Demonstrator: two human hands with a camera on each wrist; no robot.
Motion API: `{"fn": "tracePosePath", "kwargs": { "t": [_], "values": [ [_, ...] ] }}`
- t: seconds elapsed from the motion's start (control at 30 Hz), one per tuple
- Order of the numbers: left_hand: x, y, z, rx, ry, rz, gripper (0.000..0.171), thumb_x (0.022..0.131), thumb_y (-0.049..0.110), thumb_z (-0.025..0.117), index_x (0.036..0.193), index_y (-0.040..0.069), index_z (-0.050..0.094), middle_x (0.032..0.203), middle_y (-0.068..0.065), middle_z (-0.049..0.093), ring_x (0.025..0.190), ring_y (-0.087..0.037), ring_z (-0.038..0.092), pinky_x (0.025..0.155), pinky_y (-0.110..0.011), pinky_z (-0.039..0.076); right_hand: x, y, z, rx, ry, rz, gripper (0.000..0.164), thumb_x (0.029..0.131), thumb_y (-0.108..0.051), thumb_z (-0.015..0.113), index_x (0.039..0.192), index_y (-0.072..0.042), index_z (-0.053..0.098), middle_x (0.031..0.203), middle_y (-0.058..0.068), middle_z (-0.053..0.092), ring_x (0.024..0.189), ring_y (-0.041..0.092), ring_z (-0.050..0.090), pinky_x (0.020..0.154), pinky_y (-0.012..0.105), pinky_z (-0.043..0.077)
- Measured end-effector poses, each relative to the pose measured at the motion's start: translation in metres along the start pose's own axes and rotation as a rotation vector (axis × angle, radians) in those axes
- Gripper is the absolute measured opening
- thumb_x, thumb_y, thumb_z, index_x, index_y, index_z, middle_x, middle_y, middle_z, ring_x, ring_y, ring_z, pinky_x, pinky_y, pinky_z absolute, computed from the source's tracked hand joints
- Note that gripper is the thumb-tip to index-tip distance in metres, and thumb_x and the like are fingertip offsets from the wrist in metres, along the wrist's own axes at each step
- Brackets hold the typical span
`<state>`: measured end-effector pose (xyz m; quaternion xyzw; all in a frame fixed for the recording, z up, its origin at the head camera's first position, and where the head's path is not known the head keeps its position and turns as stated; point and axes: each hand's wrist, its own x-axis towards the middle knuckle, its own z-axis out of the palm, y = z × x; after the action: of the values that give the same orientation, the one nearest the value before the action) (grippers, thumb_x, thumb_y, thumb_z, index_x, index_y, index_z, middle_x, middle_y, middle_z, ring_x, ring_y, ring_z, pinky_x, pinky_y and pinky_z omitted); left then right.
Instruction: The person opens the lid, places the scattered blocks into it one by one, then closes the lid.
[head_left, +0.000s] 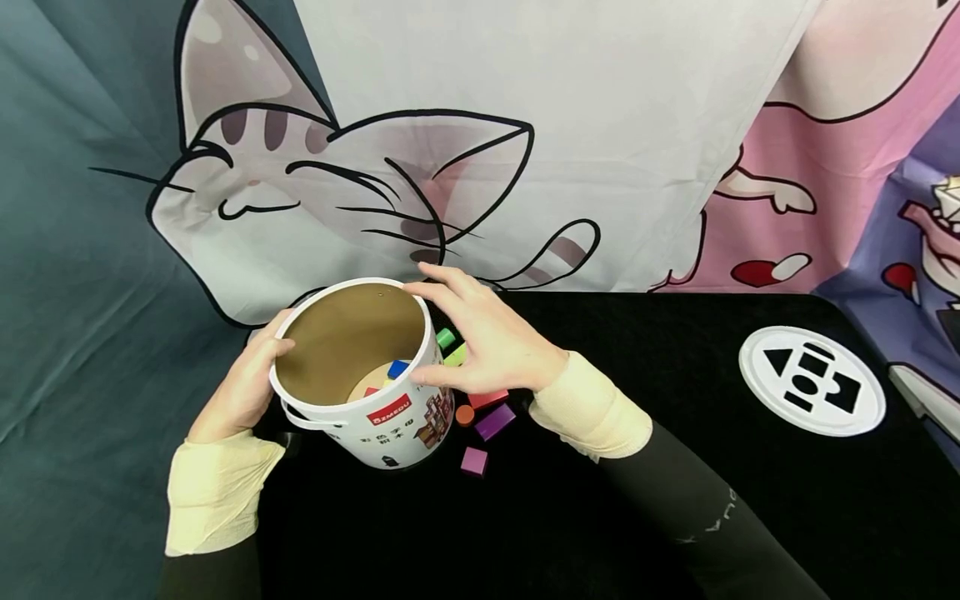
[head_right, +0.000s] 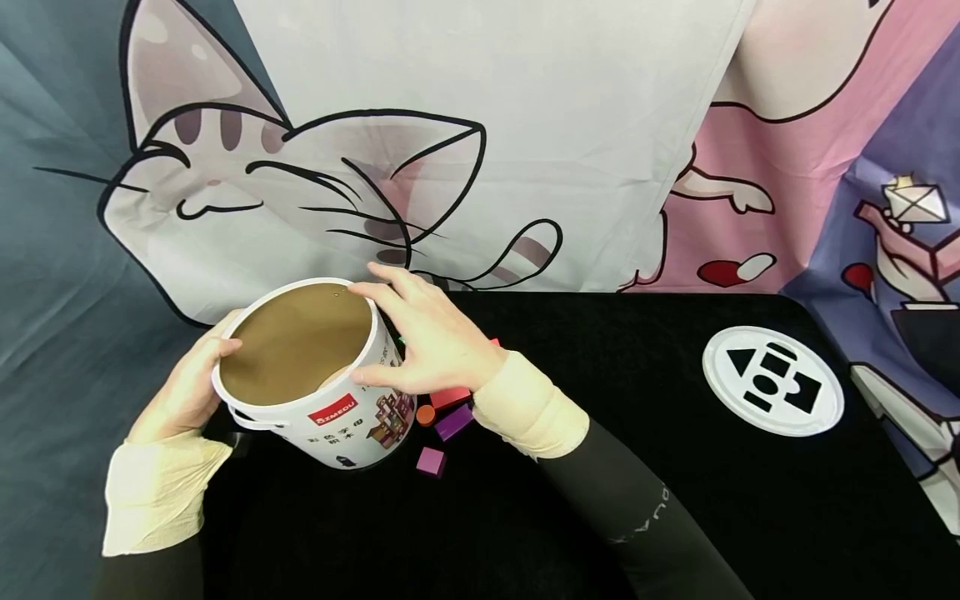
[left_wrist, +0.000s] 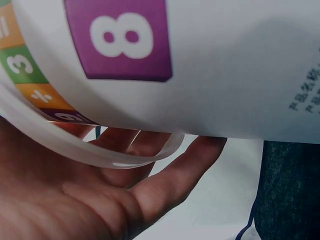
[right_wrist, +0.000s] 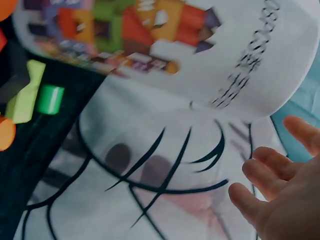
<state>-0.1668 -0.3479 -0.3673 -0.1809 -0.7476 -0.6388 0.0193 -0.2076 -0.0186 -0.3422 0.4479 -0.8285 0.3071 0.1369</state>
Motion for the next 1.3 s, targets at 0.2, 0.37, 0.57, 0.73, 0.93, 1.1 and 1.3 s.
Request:
{"fn": "tracePosePath", "kwargs": {
  "t": [0.2,0.37,0.57,0.73,0.93,1.1,1.3],
  "values": [
    [0.001,0.000,0.001,0.011,-0.005,0.002,0.050,0.091,-0.005,0.030,0.137,-0.003,0.050,0.128,-0.006,0.055,0.113,-0.018,0.047,0.094,-0.026,0.035,-0.021,0.029,0.000,0.042,0.031,0.057,0.089,0.078,-0.066,0.064,0.150,-0.017,0.043,0.156,0.001,0.033,0.141,0.013,0.033,0.110,0.035,0.033],
    [0.000,0.001,0.000,0.015,-0.010,0.001,0.049,0.092,-0.005,0.030,0.137,-0.003,0.049,0.129,-0.006,0.055,0.114,-0.018,0.047,0.094,-0.026,0.035,-0.041,0.056,0.006,0.037,0.009,0.136,0.083,0.081,-0.060,0.066,0.148,-0.015,0.046,0.154,0.004,0.036,0.139,0.018,0.037,0.110,0.039,0.033],
    [0.000,0.001,-0.002,0.024,-0.010,0.000,0.050,0.092,-0.004,0.030,0.138,-0.003,0.049,0.130,-0.005,0.054,0.115,-0.017,0.046,0.095,-0.025,0.035,-0.059,0.086,0.022,0.027,-0.061,0.307,0.069,0.087,-0.056,0.061,0.139,-0.011,0.055,0.143,0.002,0.048,0.129,0.016,0.046,0.104,0.034,0.039],
    [-0.001,0.001,-0.003,0.040,-0.007,0.003,0.050,0.092,-0.004,0.030,0.138,-0.002,0.049,0.130,-0.004,0.054,0.115,-0.016,0.046,0.095,-0.024,0.034,-0.069,0.102,0.037,-0.054,-0.156,0.385,0.049,0.087,-0.035,0.066,0.129,-0.009,0.063,0.130,0.003,0.055,0.117,0.017,0.053,0.102,0.036,0.040],
    [-0.003,0.001,-0.004,0.036,-0.007,0.007,0.050,0.093,-0.003,0.030,0.139,-0.002,0.049,0.131,-0.006,0.054,0.116,-0.017,0.046,0.095,-0.025,0.034,-0.075,0.107,0.051,-0.155,-0.253,0.402,0.043,0.084,-0.027,0.069,0.123,-0.007,0.069,0.119,0.006,0.059,0.106,0.020,0.055,0.096,0.038,0.043],
    [-0.002,0.000,-0.003,0.032,-0.002,0.015,0.050,0.091,-0.005,0.030,0.137,-0.002,0.050,0.129,-0.005,0.055,0.114,-0.017,0.047,0.095,-0.025,0.034,-0.082,0.108,0.058,-0.225,-0.282,0.408,0.042,0.081,-0.022,0.070,0.121,-0.008,0.069,0.112,0.006,0.059,0.101,0.023,0.056,0.093,0.039,0.044],
    [-0.001,0.000,-0.003,0.042,-0.004,0.025,0.048,0.092,-0.005,0.032,0.136,-0.004,0.050,0.127,-0.005,0.055,0.113,-0.016,0.047,0.094,-0.025,0.034,-0.090,0.107,0.062,-0.255,-0.269,0.443,0.039,0.077,-0.016,0.071,0.116,-0.010,0.069,0.100,0.004,0.057,0.089,0.021,0.053,0.084,0.036,0.046]
  ]
}}
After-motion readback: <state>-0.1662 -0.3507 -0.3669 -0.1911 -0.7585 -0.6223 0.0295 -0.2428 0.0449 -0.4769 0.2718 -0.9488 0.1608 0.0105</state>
